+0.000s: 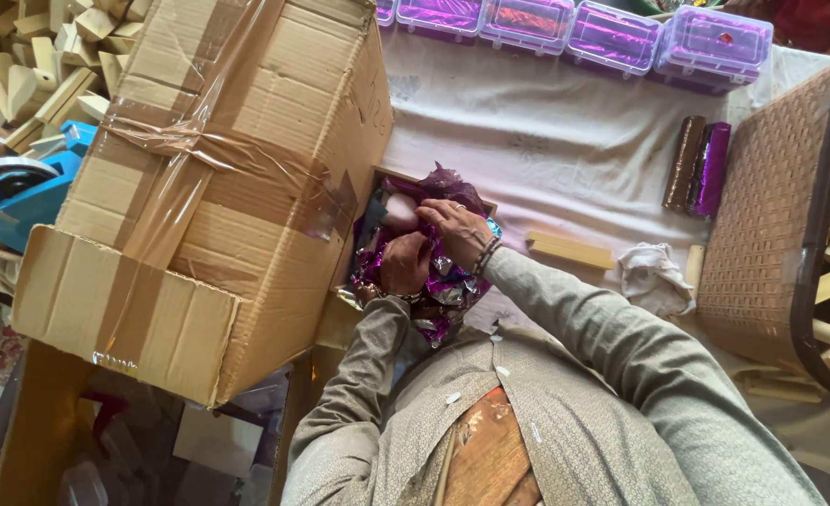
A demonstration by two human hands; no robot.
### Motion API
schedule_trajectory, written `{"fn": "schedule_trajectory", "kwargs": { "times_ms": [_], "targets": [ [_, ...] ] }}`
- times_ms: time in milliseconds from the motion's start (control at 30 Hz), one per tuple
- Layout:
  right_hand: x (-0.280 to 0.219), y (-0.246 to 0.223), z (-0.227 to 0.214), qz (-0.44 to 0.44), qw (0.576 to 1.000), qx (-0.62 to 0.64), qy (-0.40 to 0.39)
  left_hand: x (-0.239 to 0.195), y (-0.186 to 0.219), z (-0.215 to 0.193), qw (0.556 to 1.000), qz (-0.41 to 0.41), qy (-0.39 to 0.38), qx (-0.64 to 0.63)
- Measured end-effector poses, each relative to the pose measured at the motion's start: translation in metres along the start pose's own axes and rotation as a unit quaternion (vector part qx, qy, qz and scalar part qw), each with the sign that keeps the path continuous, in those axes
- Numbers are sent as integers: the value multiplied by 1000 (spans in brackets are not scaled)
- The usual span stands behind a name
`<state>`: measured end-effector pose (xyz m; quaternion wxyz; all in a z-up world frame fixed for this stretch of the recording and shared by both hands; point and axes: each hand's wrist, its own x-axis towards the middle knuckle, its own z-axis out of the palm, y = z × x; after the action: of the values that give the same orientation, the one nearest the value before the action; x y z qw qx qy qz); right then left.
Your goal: The person sits on the floor and repeatedly picks up small wooden blocks from a basket. They wipe each block with a white cloth, then wrap it in a sheet of shiny metallic foil, folding the edges to enclose the block before placing it on the table.
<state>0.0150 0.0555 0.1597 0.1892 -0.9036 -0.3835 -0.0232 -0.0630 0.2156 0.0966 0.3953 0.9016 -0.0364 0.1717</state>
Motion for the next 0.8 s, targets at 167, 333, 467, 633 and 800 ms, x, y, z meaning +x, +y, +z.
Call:
{"fn": "schedule_trajectory", "kwargs": {
  "times_ms": [167, 333, 467, 633, 800],
  "targets": [
    [4, 0, 8, 2, 989, -64, -136, -9, -26, 21, 1000, 0, -1, 24],
    [-15, 42, 61, 27, 933, -178, -312, 8, -10, 13, 993, 7, -7, 117],
    [-31, 75, 114, -70, 954, -222, -189, 12, -10, 17, 961, -112, -147, 206],
    [-37, 36, 63, -125, 957, -253, -70, -1, -29, 35, 952, -71, -87, 284],
    [-62, 22, 14, -80, 972, -218, 30, 0, -36, 40, 951, -83, -90, 283]
  ]
}}
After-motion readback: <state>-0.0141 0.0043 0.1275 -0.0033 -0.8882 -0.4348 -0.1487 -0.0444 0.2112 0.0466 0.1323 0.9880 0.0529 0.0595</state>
